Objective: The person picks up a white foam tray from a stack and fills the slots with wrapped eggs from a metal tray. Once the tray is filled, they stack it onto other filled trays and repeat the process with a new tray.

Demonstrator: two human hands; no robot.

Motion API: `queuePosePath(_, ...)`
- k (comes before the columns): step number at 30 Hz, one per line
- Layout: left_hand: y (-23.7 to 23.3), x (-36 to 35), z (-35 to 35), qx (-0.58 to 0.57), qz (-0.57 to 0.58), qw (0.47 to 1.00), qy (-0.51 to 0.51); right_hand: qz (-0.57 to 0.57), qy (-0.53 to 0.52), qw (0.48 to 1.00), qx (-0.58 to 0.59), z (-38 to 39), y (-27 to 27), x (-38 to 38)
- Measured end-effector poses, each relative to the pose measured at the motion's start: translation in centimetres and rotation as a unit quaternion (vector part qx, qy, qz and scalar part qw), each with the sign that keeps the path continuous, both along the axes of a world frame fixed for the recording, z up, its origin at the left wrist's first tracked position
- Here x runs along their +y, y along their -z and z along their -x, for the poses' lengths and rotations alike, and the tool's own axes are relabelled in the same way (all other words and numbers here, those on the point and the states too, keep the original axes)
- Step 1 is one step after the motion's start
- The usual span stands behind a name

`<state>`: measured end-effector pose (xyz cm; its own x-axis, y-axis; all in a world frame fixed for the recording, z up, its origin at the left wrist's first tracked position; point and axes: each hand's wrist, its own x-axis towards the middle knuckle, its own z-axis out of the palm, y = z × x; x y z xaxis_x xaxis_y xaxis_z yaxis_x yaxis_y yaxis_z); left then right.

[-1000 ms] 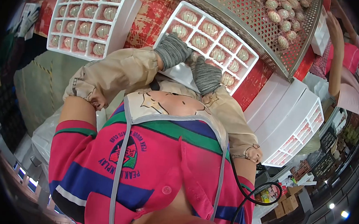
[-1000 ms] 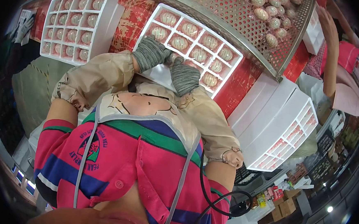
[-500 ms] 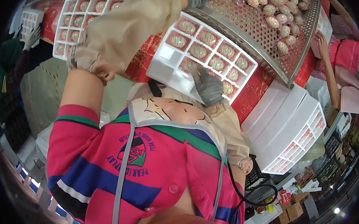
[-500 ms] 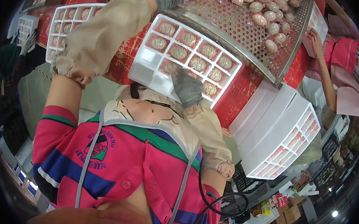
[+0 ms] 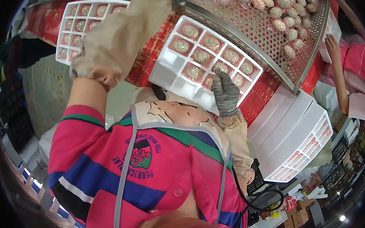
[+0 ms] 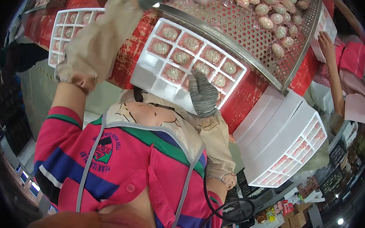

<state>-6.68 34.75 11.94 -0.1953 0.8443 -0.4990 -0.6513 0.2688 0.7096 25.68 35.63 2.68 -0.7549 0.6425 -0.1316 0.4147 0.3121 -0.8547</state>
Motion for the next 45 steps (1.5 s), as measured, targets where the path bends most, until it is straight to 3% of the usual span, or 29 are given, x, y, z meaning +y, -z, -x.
queuePosePath(2, 5.2, -1.8, -0.4, -0.175, -0.242, 0.954, 0.010, 0.122, 0.025, 0.992, -0.004, 0.9, -0.8, 0.4)
queuePosePath(3, 4.3, -2.9, -1.8, -0.061, -0.194, 0.979, 0.020, 0.202, 0.046, 0.978, 0.013, 1.3, -1.3, 0.5)
queuePosePath(4, 3.5, -4.1, -3.3, 0.052, -0.142, 0.988, 0.028, 0.202, 0.041, 0.979, 0.011, 1.8, -1.8, 0.8)
queuePosePath(5, 4.6, -5.5, -4.4, 0.112, -0.215, 0.969, 0.039, 0.247, 0.066, 0.966, 0.044, 2.4, -2.1, 1.1)
queuePosePath(6, 5.1, -6.9, -4.3, 0.100, -0.144, 0.977, 0.125, 0.293, 0.091, 0.949, 0.077, 2.9, -2.5, 1.4)
queuePosePath(8, 6.4, -8.9, -5.8, 0.231, -0.112, 0.950, 0.180, 0.338, 0.112, 0.928, 0.113, 3.6, -3.3, 1.3)
queuePosePath(9, 6.2, -9.3, -6.4, 0.229, -0.112, 0.951, 0.177, 0.349, 0.100, 0.926, 0.106, 3.8, -3.6, 1.1)
queuePosePath(11, 5.3, -9.9, -7.6, 0.133, 0.102, 0.962, 0.214, 0.378, 0.028, 0.921, 0.085, 4.6, -5.0, 0.6)
queuePosePath(12, 5.5, -10.8, -8.1, 0.134, 0.101, 0.963, 0.210, 0.377, 0.025, 0.922, 0.085, 4.4, -4.4, 0.1)
queuePosePath(14, 7.1, -13.2, -8.9, 0.250, 0.048, 0.962, 0.103, 0.345, -0.027, 0.938, -0.014, 4.3, -2.5, -0.7)
queuePosePath(16, 8.3, -15.9, -10.2, 0.304, 0.052, 0.950, 0.052, 0.400, 0.020, 0.916, -0.016, 4.9, -1.4, -2.5)
queuePosePath(18, 9.4, -17.8, -10.4, 0.358, 0.066, 0.931, 0.023, 0.374, -0.008, 0.926, -0.044, 5.7, -0.5, -3.6)
queuePosePath(19, 10.1, -18.6, -10.5, 0.356, 0.063, 0.932, 0.022, 0.305, -0.036, 0.949, -0.076, 6.0, -0.1, -4.2)
queuePosePath(21, 11.4, -19.3, -10.7, 0.638, 0.022, 0.767, 0.068, 0.074, -0.121, 0.987, -0.078, 6.4, 3.6, -4.7)
queuePosePath(23, 10.5, -18.8, -11.4, 0.645, 0.039, 0.761, 0.056, -0.125, -0.190, 0.966, -0.121, 6.5, 2.1, -4.1)
queuePosePath(25, 10.4, -19.1, -11.1, 0.651, 0.066, 0.756, 0.028, -0.128, -0.190, 0.964, -0.137, 7.2, -1.0, -3.7)
queuePosePath(28, 9.5, -19.3, -10.9, 0.641, 0.126, 0.754, 0.069, -0.187, -0.225, 0.947, -0.131, 7.7, -0.2, -4.9)
queuePosePath(31, 10.1, -19.4, -10.7, 0.670, 0.136, 0.723, 0.096, -0.302, -0.356, 0.872, -0.150, 8.8, 2.3, -4.4)
queuePosePath(33, 10.1, -19.3, -10.1, 0.680, 0.154, 0.705, 0.127, -0.320, -0.358, 0.866, -0.138, 9.0, 3.1, -4.5)
queuePosePath(35, 10.6, -18.5, -9.9, 0.721, 0.167, 0.638, 0.212, -0.325, -0.360, 0.857, -0.176, 9.2, 3.3, -4.8)
queuePosePath(38, 12.6, -18.7, -10.0, 0.740, 0.175, 0.608, 0.227, -0.371, -0.342, 0.854, -0.124, 8.8, 4.3, -5.2)
queuePosePath(39, 11.2, -17.6, -9.8, 0.692, 0.201, 0.636, 0.276, -0.307, -0.376, 0.863, -0.140, 9.7, 4.5, -5.3)
queuePosePath(40, 11.5, -17.4, -9.9, 0.688, 0.202, 0.639, 0.279, -0.366, -0.390, 0.810, -0.239, 10.3, 4.2, -6.0)
queuePosePath(42, 11.6, -17.0, -9.3, 0.694, 0.169, 0.641, 0.281, -0.267, -0.387, 0.825, -0.315, 11.7, 4.5, -5.6)
queuePosePath(44, 11.0, -16.9, -9.2, 0.694, 0.182, 0.636, 0.284, -0.169, -0.454, 0.840, -0.245, 14.2, -2.0, -2.5)
queuePosePath(45, 11.1, -17.2, -9.5, 0.695, 0.187, 0.643, 0.262, -0.164, -0.399, 0.853, -0.294, 15.7, -4.6, -0.8)
